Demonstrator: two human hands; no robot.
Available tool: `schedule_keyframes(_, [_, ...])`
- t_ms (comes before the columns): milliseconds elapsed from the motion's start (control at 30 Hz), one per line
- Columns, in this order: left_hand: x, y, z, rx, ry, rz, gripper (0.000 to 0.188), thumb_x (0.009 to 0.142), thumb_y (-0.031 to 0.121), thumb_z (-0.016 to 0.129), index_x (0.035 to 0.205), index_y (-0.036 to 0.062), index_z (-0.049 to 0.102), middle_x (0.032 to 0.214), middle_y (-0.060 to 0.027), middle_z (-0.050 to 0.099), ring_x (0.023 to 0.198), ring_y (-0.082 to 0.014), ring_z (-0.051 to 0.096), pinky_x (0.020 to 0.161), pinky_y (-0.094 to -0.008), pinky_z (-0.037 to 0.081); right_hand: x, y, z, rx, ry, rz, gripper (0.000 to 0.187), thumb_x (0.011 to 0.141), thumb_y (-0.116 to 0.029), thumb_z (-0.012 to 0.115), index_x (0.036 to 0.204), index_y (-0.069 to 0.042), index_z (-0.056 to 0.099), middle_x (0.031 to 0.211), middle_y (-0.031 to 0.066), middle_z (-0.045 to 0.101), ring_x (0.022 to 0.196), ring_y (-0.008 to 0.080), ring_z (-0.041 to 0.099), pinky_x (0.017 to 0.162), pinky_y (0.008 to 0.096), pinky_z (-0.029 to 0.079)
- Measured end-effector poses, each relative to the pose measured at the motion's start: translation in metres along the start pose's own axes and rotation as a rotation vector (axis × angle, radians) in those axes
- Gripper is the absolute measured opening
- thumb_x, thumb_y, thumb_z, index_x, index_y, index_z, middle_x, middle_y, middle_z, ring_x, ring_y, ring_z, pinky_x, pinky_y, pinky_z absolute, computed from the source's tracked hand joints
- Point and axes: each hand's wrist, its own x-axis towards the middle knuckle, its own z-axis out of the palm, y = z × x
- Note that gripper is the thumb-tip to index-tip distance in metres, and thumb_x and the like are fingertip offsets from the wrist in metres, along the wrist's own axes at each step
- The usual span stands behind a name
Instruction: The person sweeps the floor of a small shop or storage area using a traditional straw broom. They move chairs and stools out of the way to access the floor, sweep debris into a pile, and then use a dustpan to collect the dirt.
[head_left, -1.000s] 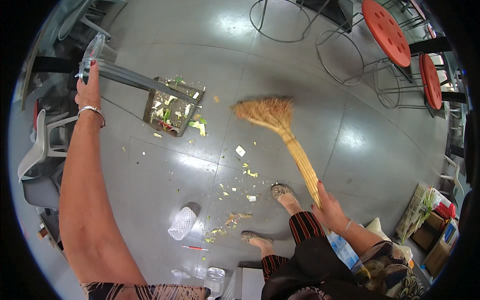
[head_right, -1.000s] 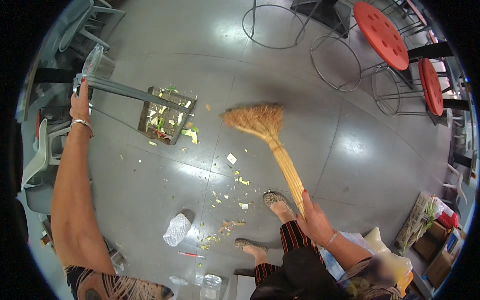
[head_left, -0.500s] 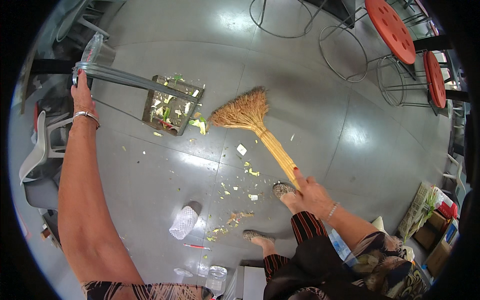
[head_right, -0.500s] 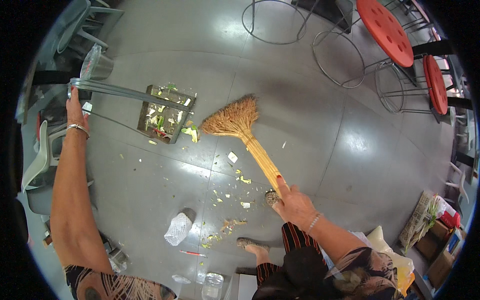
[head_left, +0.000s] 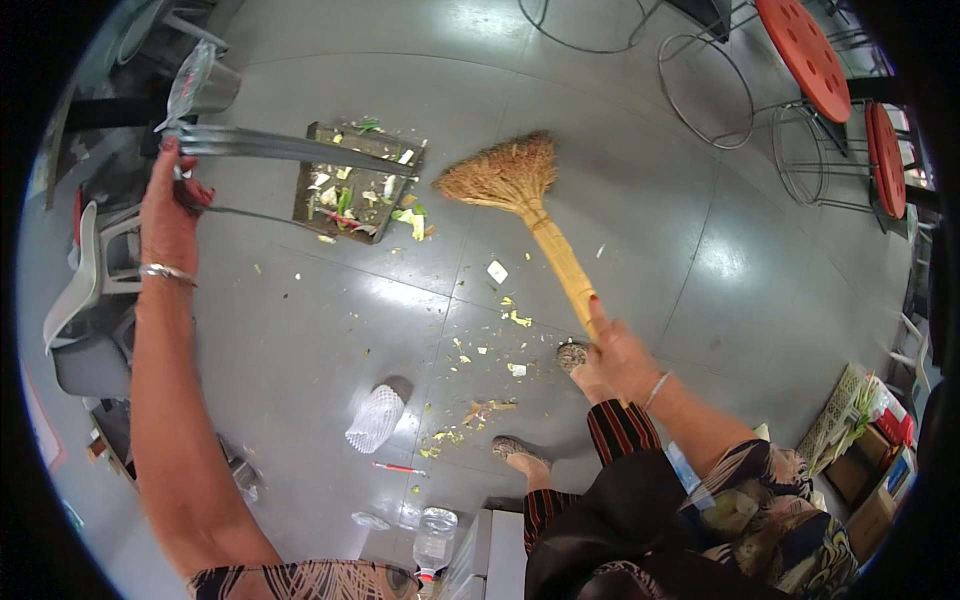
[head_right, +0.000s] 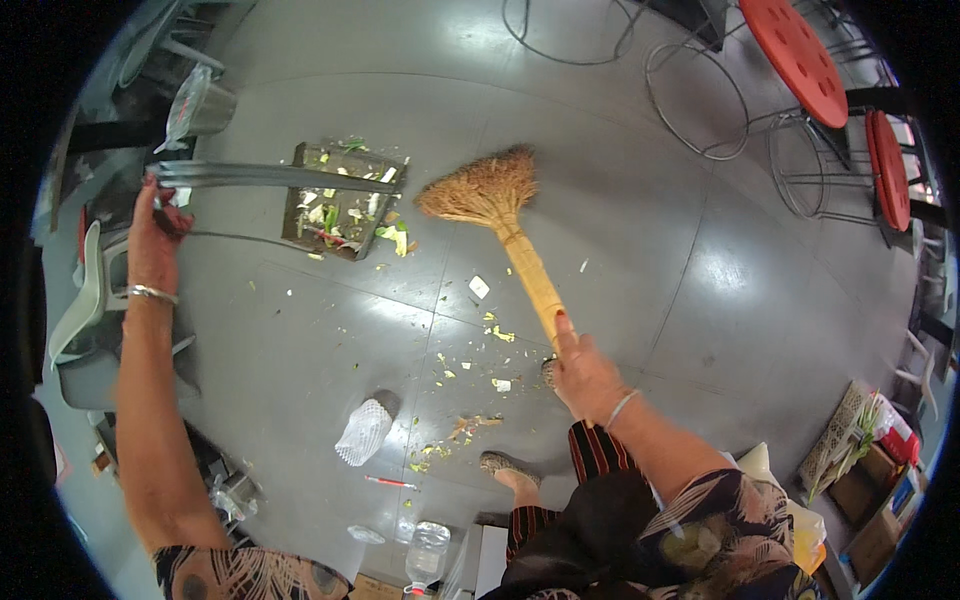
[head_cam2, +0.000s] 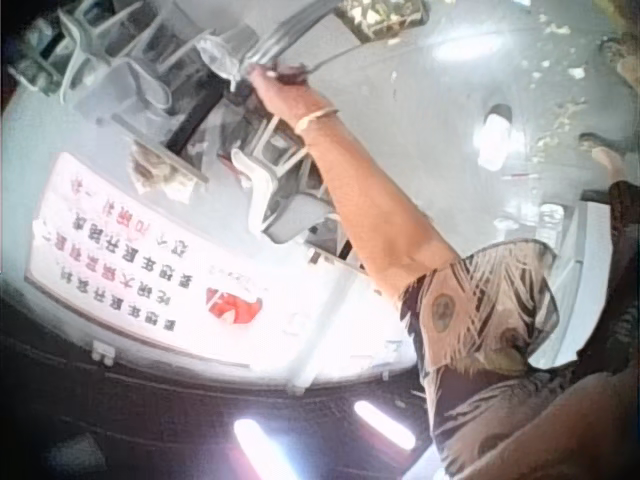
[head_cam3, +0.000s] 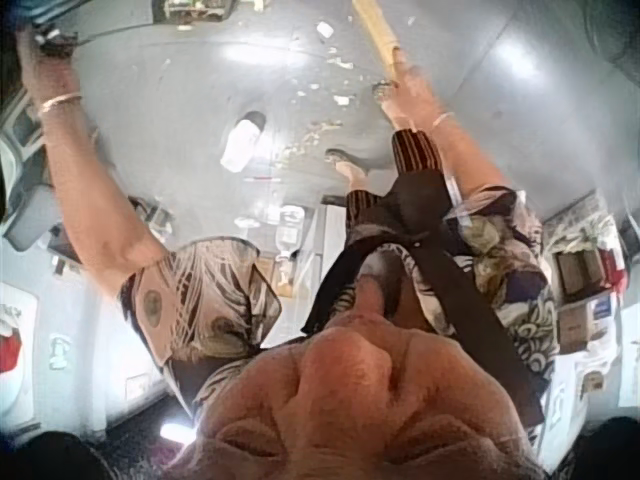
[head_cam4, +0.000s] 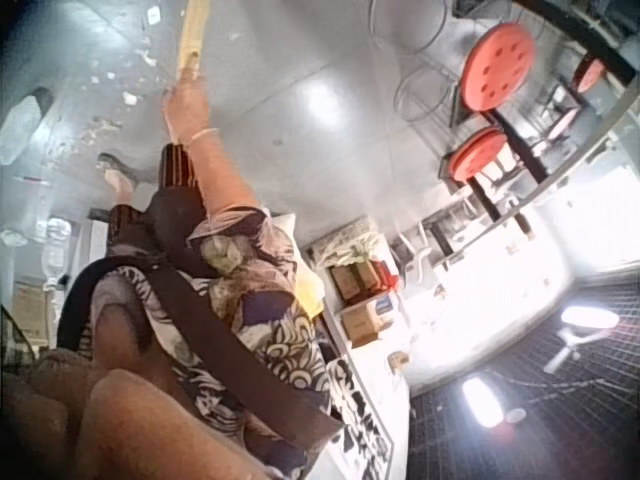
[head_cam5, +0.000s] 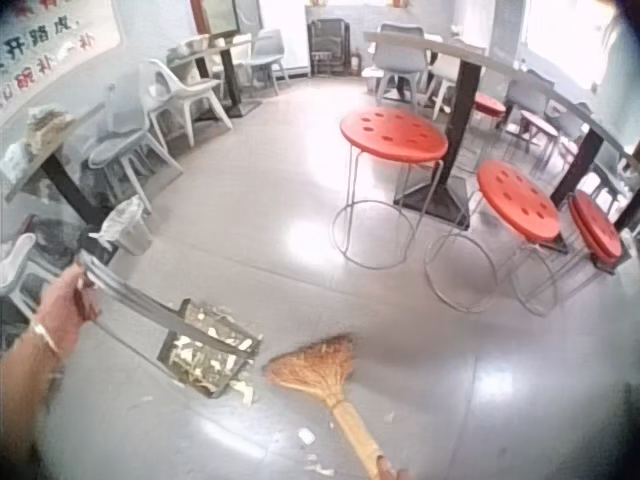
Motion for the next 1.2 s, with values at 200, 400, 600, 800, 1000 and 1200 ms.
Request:
schedule_keyframes(200, [-0.104,0.008,-0.092,0.121,0.041,0.003,0.022,0.09,0.032,0.065,0.089,0.0115,0.059,0.07,0.0046,0.044,0.058,-0.0074,0.041,0.066,-0.0266,0.045,0.0,-0.002,-0.022,0.048,0.09,-0.033,0.067,0.083,-0.01,0.059,0.141,-0.001,0.026,0.089,0.0289,0.058,0.077,0.0459,0.06,0.069,0.049,0.05])
schedule_keyframes(400, [-0.207,0.015,-0.175,0.061,-0.158,-0.069,0.012,0.09,0.02,0.064,0.093,0.0096,0.059,0.085,0.0017,0.061,0.08,-0.0108,0.059,0.089,-0.0317,0.048,0.028,-0.055,-0.015,0.058,0.133,0.008,0.064,0.085,-0.012,0.056,0.138,0.005,0.025,0.09,0.03,0.061,0.084,0.0443,0.062,0.073,0.0478,0.051])
schedule_keyframes(600, [-0.25,-0.053,-0.166,0.241,-0.175,-0.209,0.02,0.08,0.02,0.075,0.086,0.0084,0.06,0.076,0.0038,0.058,0.069,-0.0065,0.051,0.064,-0.023,0.04,0.074,-0.129,0.007,0.042,0.008,0.151,0.069,0.085,-0.014,0.056,0.141,0.004,0.02,0.096,0.0298,0.062,0.09,0.0418,0.063,0.077,0.0453,0.052])
schedule_keyframes(800, [-0.275,-0.095,-0.161,0.279,-0.136,-0.233,0.028,0.078,0.026,0.079,0.086,0.0047,0.062,0.071,0.0053,0.055,0.063,-0.0049,0.045,0.057,-0.0231,0.039,-0.019,-0.18,0.071,0.026,-0.354,0.082,0.076,0.084,-0.017,0.058,0.145,0.002,0.016,0.097,0.0268,0.063,0.088,0.038,0.065,0.076,0.0425,0.052])
schedule_keyframes(1000, [-0.294,-0.088,-0.165,0.586,-0.02,-0.218,0.038,0.077,0.03,0.079,0.087,-0.0011,0.061,0.071,0.0038,0.055,0.062,-0.0056,0.043,0.056,-0.0228,0.039,-0.048,-0.139,0.031,0.117,-0.593,-0.026,0.073,0.081,-0.013,0.057,0.144,-0.003,0.021,0.092,0.0276,0.062,0.084,0.0417,0.064,0.073,0.047,0.052])
schedule_keyframes(1200, [-0.301,-0.098,-0.172,0.403,0.12,-0.257,0.032,0.08,0.028,0.077,0.085,0.0025,0.058,0.073,0.0051,0.053,0.065,-0.0047,0.043,0.057,-0.0219,0.038,0.088,-0.177,-0.013,-0.247,-0.061,-0.332,0.081,0.083,-0.015,0.058,0.149,-0.007,0.012,0.085,0.0235,0.06,0.081,0.0361,0.063,0.074,0.0438,0.051])
